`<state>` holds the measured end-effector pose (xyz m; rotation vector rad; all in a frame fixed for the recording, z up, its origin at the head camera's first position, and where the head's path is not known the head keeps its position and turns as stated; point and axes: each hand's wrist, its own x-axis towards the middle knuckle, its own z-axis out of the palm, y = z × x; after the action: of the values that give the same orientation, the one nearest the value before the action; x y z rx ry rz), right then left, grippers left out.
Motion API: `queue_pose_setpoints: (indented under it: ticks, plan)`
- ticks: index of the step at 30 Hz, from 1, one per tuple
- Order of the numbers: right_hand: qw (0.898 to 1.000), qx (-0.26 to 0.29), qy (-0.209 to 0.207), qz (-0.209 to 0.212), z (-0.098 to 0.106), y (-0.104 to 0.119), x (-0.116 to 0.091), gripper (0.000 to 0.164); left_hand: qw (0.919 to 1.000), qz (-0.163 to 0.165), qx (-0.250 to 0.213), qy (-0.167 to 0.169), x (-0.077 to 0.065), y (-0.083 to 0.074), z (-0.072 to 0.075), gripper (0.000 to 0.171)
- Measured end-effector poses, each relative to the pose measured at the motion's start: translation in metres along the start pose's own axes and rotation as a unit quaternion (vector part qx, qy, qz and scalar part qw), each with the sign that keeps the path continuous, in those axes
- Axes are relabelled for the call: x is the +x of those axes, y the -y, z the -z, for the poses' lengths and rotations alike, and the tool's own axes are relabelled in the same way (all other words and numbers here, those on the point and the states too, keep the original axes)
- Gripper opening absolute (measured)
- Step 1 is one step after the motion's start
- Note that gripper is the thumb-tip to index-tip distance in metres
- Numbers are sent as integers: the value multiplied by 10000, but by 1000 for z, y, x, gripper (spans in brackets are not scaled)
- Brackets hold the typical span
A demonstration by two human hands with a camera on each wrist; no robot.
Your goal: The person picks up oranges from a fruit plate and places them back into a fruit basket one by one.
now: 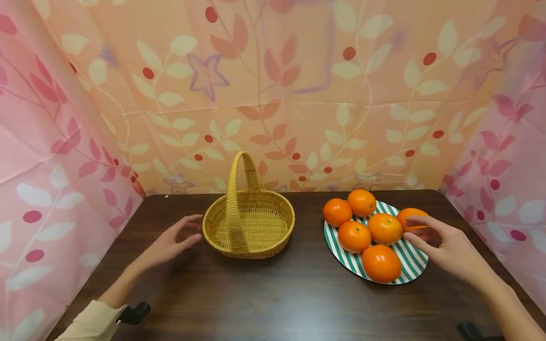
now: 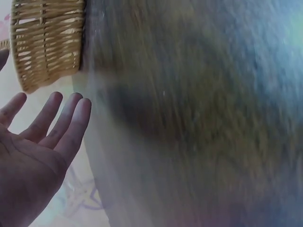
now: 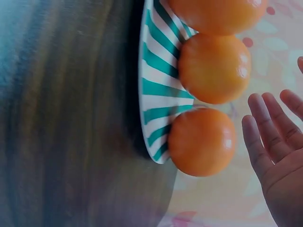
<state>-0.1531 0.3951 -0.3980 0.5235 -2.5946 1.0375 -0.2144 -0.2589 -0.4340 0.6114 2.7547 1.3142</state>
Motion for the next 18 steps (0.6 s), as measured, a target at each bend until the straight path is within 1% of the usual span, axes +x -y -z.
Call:
queue_pose_setpoints:
  ticks: [2,7,12,18]
  plan:
    - [10000,21,41,-21,-2,0,-2,39,10000,-3,-75,25,2,-1,-2,57]
    - [10000,-11,85,0,-6,2,-8,39,9996,-21,-265,-62,5,-2,-7,59]
    - [9999,-17,139,24,-9,8,-16,38,9997,-68,-245,-44,10,-5,-9,63]
    - [9998,10,202,49,-16,12,-23,42,9999,-62,-136,-44,13,-5,-12,65]
